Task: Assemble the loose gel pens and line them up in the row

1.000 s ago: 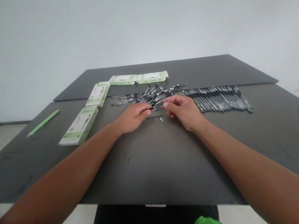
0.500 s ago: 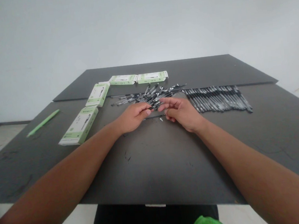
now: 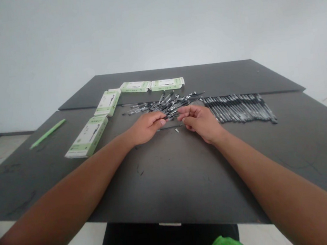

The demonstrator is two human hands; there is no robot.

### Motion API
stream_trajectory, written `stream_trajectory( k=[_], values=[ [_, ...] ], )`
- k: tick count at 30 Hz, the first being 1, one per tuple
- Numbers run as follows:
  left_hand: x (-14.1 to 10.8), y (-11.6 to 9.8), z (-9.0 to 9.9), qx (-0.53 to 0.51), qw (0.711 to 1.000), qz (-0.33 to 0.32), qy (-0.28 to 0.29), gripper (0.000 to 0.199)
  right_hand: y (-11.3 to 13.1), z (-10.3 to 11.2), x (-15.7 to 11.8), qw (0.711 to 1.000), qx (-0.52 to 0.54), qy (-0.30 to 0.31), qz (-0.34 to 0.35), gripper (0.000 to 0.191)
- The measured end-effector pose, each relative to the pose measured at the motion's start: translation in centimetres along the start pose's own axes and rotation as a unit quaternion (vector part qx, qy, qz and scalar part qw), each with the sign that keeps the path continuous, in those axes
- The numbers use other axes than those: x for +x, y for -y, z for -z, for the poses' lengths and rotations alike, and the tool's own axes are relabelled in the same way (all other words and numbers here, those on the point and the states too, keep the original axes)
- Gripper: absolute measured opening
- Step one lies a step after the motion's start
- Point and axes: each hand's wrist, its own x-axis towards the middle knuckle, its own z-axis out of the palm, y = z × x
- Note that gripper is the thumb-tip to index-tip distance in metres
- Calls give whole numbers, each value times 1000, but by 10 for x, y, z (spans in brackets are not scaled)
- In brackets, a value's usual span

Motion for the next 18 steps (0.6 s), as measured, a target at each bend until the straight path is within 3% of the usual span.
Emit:
stream_trajectory(
  k=[3,7,13,18],
  values=[
    [0,-1,1,-6,1000,7,-3,29,-3,3,0,991,-122,5,47,30],
    [0,-1,2,-10,999,34,-22,29,-2,6,-5,939,-301,59,155,15],
    [1,-3,3,-11,999,39,-24,28,7,4,-10,890,-381,153,200,14],
    [0,-4,3,-6,999,45,-23,27,9,5,-7,879,-391,180,204,17]
  ],
)
